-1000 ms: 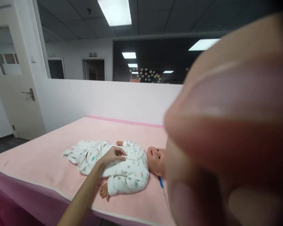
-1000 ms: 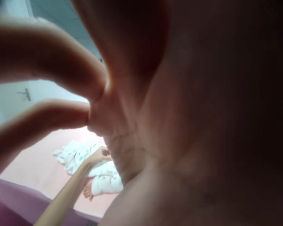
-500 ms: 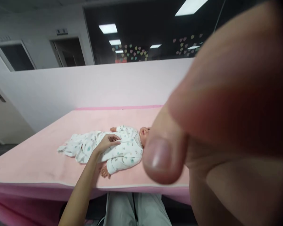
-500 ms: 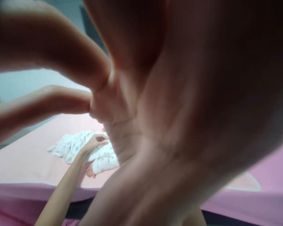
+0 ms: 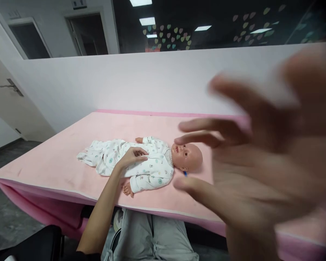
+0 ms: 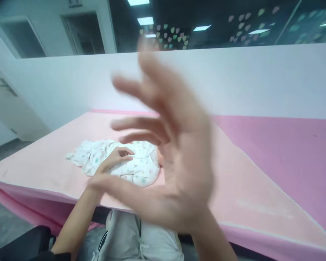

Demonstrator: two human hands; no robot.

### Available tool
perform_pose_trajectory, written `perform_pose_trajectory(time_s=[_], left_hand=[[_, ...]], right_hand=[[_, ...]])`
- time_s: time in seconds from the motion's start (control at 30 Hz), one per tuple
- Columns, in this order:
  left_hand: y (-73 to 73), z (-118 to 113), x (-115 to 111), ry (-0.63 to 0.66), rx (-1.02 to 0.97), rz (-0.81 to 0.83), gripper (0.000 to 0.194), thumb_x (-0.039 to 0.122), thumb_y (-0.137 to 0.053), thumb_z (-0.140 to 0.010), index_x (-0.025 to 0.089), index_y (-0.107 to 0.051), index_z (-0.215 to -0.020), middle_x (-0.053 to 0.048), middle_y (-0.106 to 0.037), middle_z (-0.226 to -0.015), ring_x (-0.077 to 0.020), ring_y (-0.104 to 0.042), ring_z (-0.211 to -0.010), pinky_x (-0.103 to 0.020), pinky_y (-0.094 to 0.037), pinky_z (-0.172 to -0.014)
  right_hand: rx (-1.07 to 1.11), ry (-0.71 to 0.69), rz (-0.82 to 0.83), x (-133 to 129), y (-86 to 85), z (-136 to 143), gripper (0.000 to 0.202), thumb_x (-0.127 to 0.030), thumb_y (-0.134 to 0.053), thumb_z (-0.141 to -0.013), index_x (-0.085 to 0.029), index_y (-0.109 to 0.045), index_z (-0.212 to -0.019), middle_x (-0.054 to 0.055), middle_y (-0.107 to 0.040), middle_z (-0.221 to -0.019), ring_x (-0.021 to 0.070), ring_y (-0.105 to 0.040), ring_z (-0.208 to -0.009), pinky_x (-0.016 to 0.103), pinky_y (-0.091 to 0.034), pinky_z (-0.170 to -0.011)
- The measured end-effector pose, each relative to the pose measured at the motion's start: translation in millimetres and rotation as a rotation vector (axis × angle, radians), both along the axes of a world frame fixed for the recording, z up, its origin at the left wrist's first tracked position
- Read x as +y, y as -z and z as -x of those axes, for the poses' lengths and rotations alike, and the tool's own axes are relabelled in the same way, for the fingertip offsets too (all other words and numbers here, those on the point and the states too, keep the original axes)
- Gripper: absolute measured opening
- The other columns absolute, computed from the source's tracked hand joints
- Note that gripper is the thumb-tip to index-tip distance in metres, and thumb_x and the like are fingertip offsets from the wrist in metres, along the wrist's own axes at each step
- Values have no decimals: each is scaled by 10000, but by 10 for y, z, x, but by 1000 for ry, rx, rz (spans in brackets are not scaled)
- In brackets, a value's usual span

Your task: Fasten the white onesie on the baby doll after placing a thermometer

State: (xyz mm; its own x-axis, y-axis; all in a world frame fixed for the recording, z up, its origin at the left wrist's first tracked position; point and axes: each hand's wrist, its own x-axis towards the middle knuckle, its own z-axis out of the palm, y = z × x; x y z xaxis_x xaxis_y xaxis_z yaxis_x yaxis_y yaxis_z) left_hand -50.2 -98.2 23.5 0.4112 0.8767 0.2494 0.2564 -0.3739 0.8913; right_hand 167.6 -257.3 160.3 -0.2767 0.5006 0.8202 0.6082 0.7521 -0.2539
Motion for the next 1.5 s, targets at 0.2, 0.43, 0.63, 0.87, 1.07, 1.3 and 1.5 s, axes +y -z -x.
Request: perform_pose_trajectory(time_s=[0.2,0.43,0.63,0.87,1.07,1.3,1.5], left_hand=[[56,-33,57,-27,4,18,263,342,-653,-675,122,-659,-819,-51,-657,-802,-130,-571,-759,-216,-436,-721],[2,-39,-1,-8,-25,126,158,241,-572,-736,153,-646,-844,-27,-646,-820,-90,-542,-717,-177,-408,-629],[-21,-63,-31,-70,32,103,172,210,-560,-730,179,-637,-881,-8,-627,-828,-80,-507,-707,-179,-399,-640],[-50,-77,-59,-55,81,102,170,237,-524,-755,177,-623,-879,0,-596,-774,-75,-475,-677,-179,-376,-610],[-53,-77,-56,-66,95,91,162,258,-516,-762,169,-612,-856,17,-533,-674,-60,-420,-616,-165,-334,-558],[-37,-75,-77,-62,57,81,139,256,-523,-765,156,-614,-796,-7,-598,-806,-68,-493,-690,-165,-391,-619],[-2,-74,-104,-74,20,64,170,289,-543,-760,144,-627,-790,-25,-612,-833,-64,-513,-662,-161,-399,-595]], right_hand=[[-41,-43,119,1152,878,459,171,-165,-505,-798,-190,-589,-944,36,-634,-915,190,-572,-915,392,-471,-834],[-3,-57,272,1423,1545,409,206,-116,-463,-786,-203,-586,-927,28,-611,-811,166,-536,-790,325,-423,-718],[101,-68,209,1414,1590,427,199,-74,-481,-762,-195,-565,-896,27,-612,-822,156,-529,-791,313,-421,-729],[99,-29,210,1430,1623,445,153,-67,-458,-768,-184,-547,-809,19,-583,-756,140,-510,-756,291,-418,-702],[98,-20,213,1438,1644,431,160,-70,-439,-773,-182,-551,-799,24,-568,-755,138,-500,-763,280,-421,-695],[84,-14,201,1429,1635,443,151,-76,-434,-780,-175,-547,-787,27,-565,-746,144,-494,-757,286,-413,-703],[95,-30,207,1441,1663,441,145,-90,-434,-788,-176,-550,-799,28,-557,-754,149,-490,-773,288,-406,-720]])
